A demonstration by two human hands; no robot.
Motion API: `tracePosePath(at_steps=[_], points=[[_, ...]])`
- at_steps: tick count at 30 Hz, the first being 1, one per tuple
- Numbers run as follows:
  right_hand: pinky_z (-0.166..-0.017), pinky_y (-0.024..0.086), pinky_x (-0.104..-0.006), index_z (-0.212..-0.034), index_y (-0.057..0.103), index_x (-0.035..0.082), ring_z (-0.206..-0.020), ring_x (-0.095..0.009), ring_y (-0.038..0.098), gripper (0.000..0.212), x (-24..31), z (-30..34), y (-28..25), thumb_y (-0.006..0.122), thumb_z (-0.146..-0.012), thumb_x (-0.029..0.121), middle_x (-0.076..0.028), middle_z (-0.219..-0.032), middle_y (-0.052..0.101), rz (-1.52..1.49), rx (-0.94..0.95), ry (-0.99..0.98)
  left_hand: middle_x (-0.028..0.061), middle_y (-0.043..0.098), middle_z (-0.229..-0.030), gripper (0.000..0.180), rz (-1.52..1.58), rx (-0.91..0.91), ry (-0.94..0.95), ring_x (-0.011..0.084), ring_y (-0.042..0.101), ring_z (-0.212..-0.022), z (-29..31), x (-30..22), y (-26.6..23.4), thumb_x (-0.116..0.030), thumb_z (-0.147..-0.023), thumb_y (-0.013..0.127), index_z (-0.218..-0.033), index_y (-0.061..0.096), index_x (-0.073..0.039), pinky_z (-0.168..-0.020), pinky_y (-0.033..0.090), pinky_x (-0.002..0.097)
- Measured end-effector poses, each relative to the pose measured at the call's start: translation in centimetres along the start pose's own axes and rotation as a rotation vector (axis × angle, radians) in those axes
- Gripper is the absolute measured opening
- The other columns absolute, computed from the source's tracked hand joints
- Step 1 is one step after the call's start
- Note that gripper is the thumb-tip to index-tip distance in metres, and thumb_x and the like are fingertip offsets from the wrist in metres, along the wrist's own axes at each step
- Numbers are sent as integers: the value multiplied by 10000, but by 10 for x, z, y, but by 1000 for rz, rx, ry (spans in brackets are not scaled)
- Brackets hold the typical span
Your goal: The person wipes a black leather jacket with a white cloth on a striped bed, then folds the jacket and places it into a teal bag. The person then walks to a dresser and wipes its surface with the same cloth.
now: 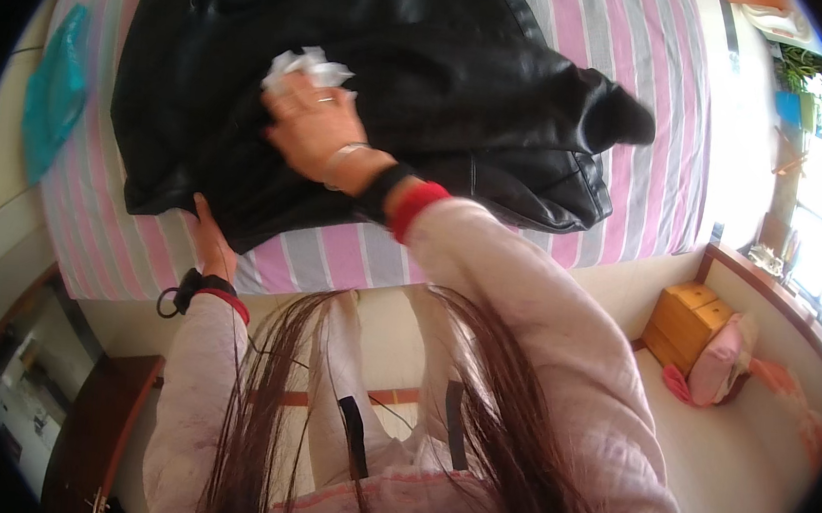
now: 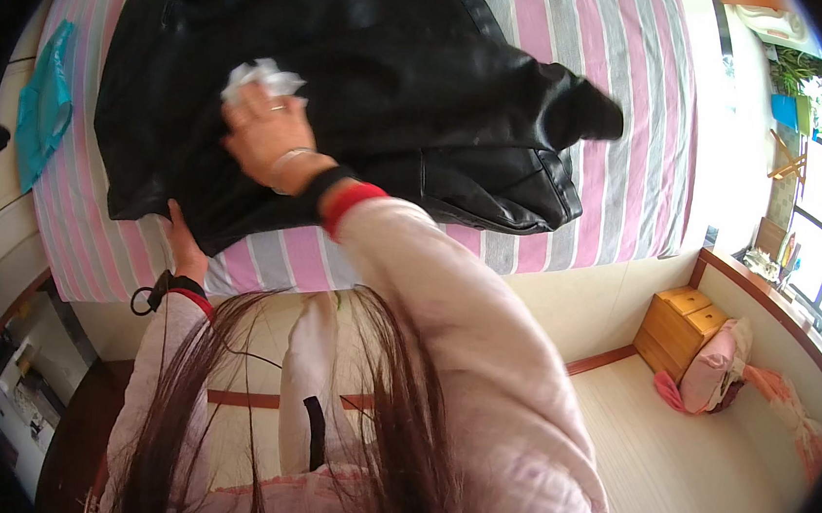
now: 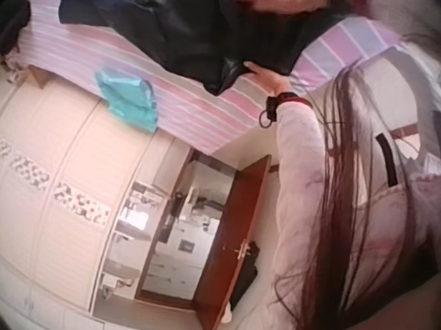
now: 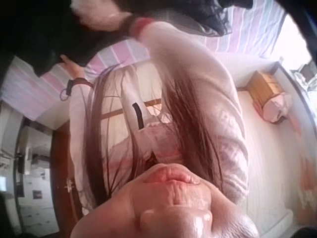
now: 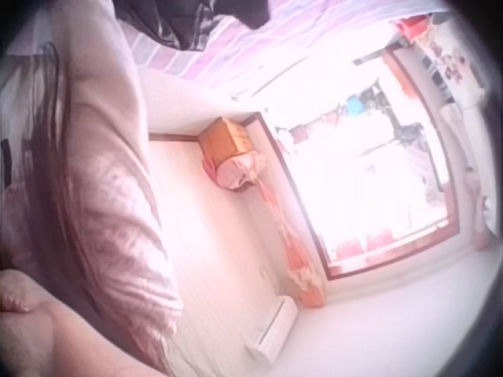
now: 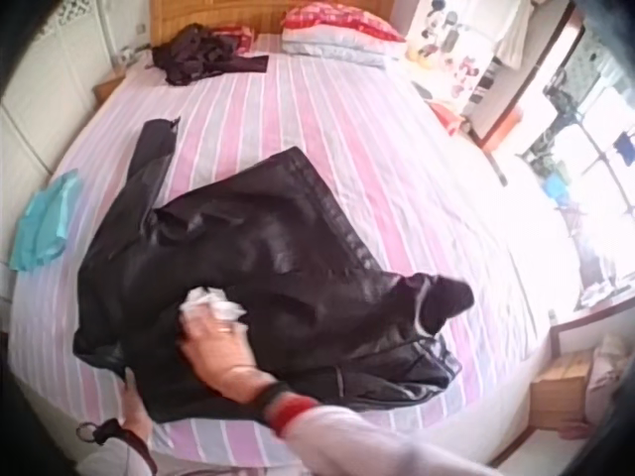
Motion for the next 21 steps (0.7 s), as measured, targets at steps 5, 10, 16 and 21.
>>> tracePosePath(at_steps=[5, 10, 16, 21], points=[[-869, 503, -449, -1190, 617, 105, -1095, -263, 611, 446, -106, 12, -44, 620, -892, 437, -84, -1225, 610, 212, 65, -50, 167, 457, -1465, 788, -50, -42, -20, 257, 508, -1262, 7, -5, 2, -531, -967, 554, -1470, 349, 41, -1072, 391, 312], [-1139, 307, -465, -1528, 283, 73, -1459, -339, 274, 751, -262, 124, -157, 534, -946, 478, -198, -1550, 323, 522, 423, 559, 179, 511, -1416, 808, -78, -88, 46, 262, 531, -1232, 13, -6, 11, -547, -965, 549, -1429, 384, 93, -1060, 397, 306], [-823, 530, -455, -1191, 586, 46, -1154, -361, 559, 449, -80, 28, -62, 656, -891, 372, -207, -1293, 539, 101, 317, 378, 185, 485, -1436, 788, -267, -152, 121, 260, 521, -1238, 8, -2, 6, -525, -974, 547, -1435, 378, 93, -1058, 390, 310], [-938, 475, -457, -1329, 525, 71, -1208, -312, 555, 531, 45, 43, 0, 628, -892, 355, -149, -1380, 520, -168, 297, -90, 178, 455, -1468, 785, -188, -31, 120, 264, 487, -1284, -4, 5, -3, -509, -979, 545, -1463, 341, 75, -1088, 360, 310]])
Point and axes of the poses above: each hand's wrist, its own z-axis away from the middle knuckle, its own y-axis out of the palm, x = y × z, the point moved 1 cm from there along -z, towards the middle knuckle
